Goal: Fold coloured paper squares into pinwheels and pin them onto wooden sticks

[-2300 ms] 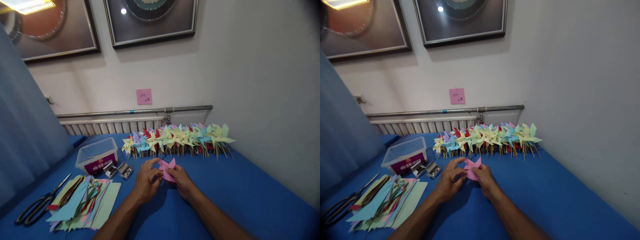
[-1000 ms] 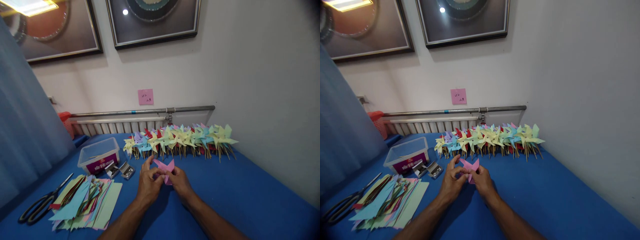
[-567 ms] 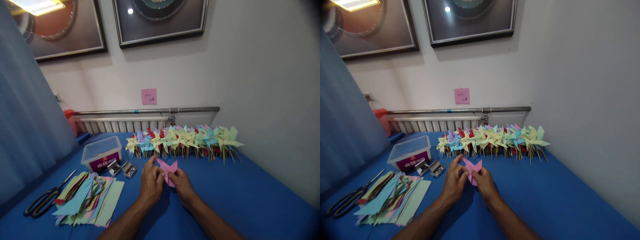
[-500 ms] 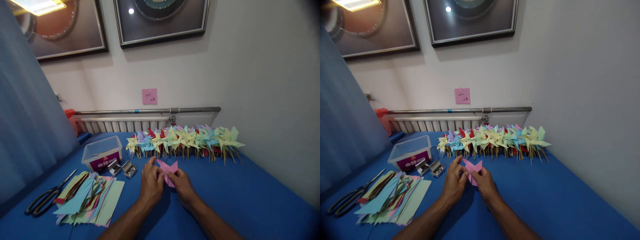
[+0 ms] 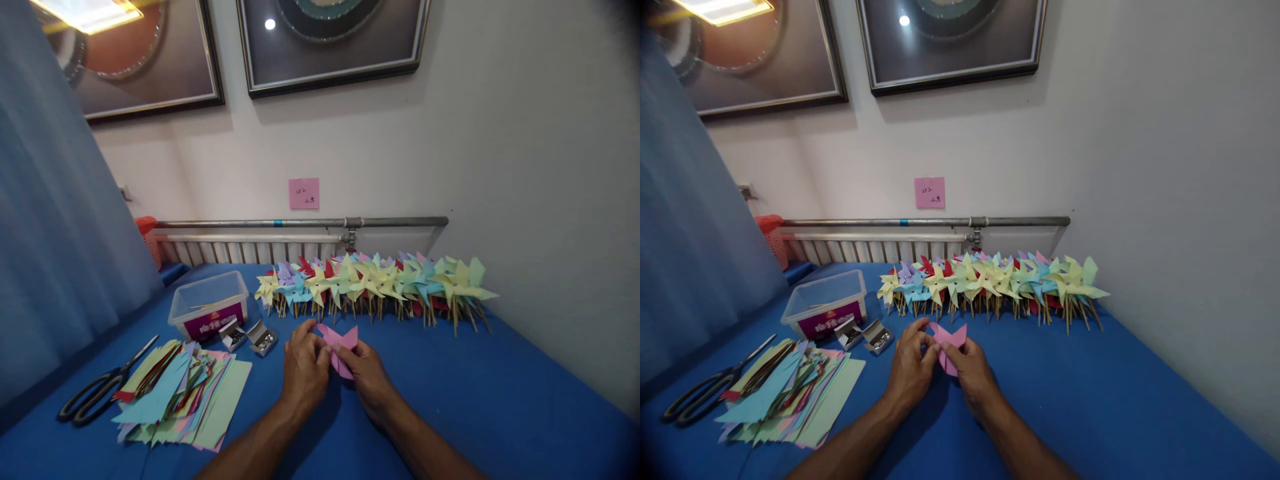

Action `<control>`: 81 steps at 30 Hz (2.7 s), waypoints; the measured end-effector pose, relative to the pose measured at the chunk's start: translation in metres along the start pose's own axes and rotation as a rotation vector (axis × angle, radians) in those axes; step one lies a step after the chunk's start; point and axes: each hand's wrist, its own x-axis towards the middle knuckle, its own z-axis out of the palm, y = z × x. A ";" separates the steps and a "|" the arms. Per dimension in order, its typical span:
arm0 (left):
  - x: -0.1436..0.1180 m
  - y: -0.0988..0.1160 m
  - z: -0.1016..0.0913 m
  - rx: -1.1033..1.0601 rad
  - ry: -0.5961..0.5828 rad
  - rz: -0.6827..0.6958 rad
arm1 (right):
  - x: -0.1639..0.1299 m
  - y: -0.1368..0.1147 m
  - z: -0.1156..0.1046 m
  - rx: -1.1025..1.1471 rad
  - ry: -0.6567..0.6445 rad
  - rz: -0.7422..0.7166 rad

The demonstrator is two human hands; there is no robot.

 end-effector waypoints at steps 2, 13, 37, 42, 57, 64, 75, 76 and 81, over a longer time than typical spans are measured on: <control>0.000 0.000 -0.001 0.001 -0.015 -0.016 | 0.000 0.000 0.000 0.006 0.002 0.014; 0.002 -0.001 -0.002 0.006 0.009 0.032 | 0.006 0.006 -0.004 -0.042 0.003 0.023; 0.011 -0.006 -0.015 -0.229 -0.255 0.126 | 0.008 -0.010 -0.012 0.122 0.054 0.132; 0.010 -0.007 -0.007 -0.400 -0.171 -0.055 | 0.006 -0.005 -0.007 0.137 0.053 0.119; 0.012 -0.004 0.000 -0.435 -0.061 -0.243 | 0.010 0.007 -0.009 -0.258 -0.018 -0.082; 0.015 -0.002 -0.007 -0.418 -0.106 -0.238 | 0.017 0.015 -0.018 -0.140 -0.121 0.006; 0.016 -0.002 -0.009 -0.433 -0.144 -0.244 | 0.010 0.004 -0.017 -0.028 -0.213 0.071; 0.017 -0.003 -0.009 -0.425 -0.139 -0.239 | 0.010 0.003 -0.018 -0.031 -0.222 0.068; 0.015 -0.005 -0.007 -0.363 -0.126 -0.238 | 0.008 0.003 -0.015 -0.042 -0.254 0.071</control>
